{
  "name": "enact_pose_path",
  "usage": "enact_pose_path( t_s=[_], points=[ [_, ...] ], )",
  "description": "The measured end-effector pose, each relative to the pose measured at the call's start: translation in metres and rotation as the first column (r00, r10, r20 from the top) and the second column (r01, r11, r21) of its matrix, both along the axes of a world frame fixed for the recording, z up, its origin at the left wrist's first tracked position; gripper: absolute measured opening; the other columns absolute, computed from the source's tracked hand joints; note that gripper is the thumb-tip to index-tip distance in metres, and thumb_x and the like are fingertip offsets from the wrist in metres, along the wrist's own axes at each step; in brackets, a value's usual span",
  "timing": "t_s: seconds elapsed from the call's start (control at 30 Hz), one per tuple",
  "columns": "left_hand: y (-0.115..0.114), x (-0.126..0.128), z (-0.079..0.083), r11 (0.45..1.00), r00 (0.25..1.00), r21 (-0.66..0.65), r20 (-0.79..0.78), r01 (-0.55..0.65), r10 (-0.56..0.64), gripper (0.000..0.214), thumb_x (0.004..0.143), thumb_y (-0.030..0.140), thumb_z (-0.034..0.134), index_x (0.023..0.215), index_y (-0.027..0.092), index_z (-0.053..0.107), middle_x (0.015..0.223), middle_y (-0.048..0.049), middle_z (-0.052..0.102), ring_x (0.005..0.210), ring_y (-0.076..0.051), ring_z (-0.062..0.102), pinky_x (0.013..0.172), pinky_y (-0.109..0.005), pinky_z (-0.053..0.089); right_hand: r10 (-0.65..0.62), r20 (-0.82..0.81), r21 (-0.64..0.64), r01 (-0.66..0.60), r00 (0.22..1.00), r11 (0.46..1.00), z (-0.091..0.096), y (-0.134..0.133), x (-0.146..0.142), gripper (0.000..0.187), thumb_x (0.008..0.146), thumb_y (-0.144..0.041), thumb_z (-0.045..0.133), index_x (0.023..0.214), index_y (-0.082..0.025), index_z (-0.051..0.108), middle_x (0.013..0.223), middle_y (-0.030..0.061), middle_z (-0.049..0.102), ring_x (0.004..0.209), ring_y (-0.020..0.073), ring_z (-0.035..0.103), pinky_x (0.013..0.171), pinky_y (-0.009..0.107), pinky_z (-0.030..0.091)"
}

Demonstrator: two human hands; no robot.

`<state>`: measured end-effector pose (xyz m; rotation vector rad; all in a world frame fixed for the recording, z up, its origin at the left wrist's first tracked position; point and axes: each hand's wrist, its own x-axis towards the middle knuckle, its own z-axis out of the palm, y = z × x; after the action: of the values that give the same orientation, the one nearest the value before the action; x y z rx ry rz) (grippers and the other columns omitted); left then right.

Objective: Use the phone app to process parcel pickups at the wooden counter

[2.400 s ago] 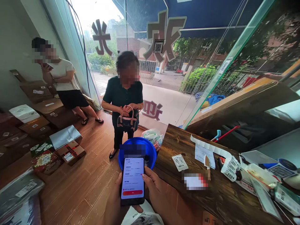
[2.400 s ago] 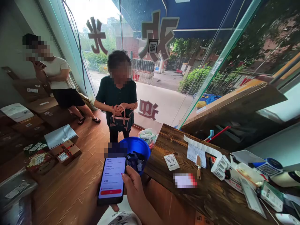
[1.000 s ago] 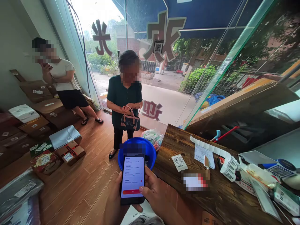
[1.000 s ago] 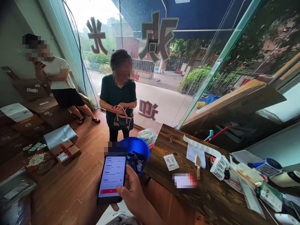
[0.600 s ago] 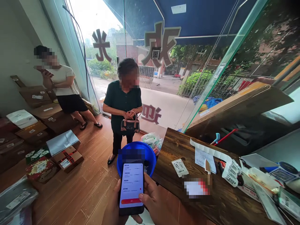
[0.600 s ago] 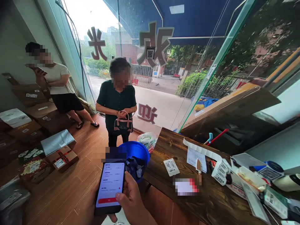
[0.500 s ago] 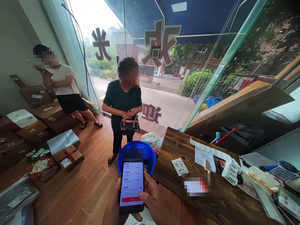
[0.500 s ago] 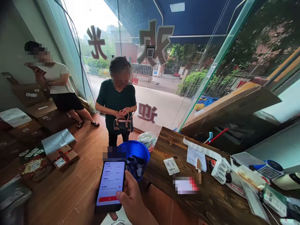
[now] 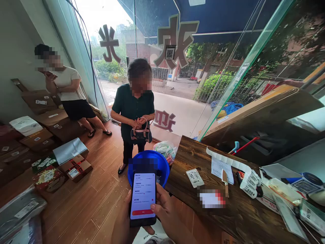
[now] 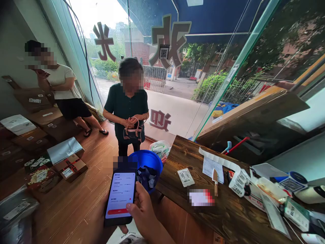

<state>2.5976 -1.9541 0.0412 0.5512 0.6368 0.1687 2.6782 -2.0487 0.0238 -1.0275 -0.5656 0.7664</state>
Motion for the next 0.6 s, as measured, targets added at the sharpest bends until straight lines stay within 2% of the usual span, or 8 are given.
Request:
enact_pose_path(
  t_s=[0.13,0.33,0.5,0.6],
  points=[
    [0.0,0.0,-0.003,1.0,1.0,-0.014,0.009,-0.007,0.007,0.049,0.086,0.046,0.05,0.111,0.007,0.066,0.095,-0.0178,0.073,0.068,-0.027,0.067,0.036,-0.031,0.051,-0.033,0.012,-0.026,0.034,0.999,0.999,0.001,0.0,0.001,0.045,0.076,-0.032,0.063,0.12,-0.025,0.057,0.081,-0.0011,0.064,0.067,0.0135,0.055,0.064,0.027,0.045],
    [0.003,-0.001,-0.012,1.0,1.0,0.025,0.012,0.004,-0.004,0.057,0.082,0.053,0.056,0.111,0.006,0.065,0.097,-0.0186,0.072,0.077,-0.032,0.068,0.036,-0.03,0.05,-0.005,-0.078,-0.038,0.002,0.997,0.999,0.005,0.001,-0.003,0.041,0.077,-0.036,0.061,0.116,-0.022,0.056,0.078,-0.0006,0.062,0.049,0.0093,0.047,0.042,0.021,0.038],
    [0.004,-0.002,-0.011,0.999,0.999,0.034,0.03,0.019,-0.02,0.057,0.076,0.057,0.063,0.105,0.009,0.068,0.098,-0.0171,0.073,0.078,-0.031,0.068,0.039,-0.03,0.051,0.002,-0.113,-0.019,-0.005,0.994,1.0,0.015,0.001,-0.003,0.033,0.077,-0.036,0.059,0.107,-0.022,0.061,0.072,-0.0029,0.057,0.048,0.0087,0.046,0.038,0.018,0.036],
    [0.003,0.0,-0.008,0.999,1.0,0.017,0.001,0.03,-0.03,0.061,0.075,0.059,0.061,0.112,0.011,0.067,0.106,-0.0162,0.072,0.082,-0.033,0.067,0.037,-0.032,0.051,-0.013,-0.111,-0.056,0.007,0.994,0.998,0.013,0.001,-0.001,0.036,0.078,-0.038,0.058,0.109,-0.021,0.061,0.073,-0.002,0.058,0.048,0.0087,0.045,0.041,0.019,0.036]
  ],
)
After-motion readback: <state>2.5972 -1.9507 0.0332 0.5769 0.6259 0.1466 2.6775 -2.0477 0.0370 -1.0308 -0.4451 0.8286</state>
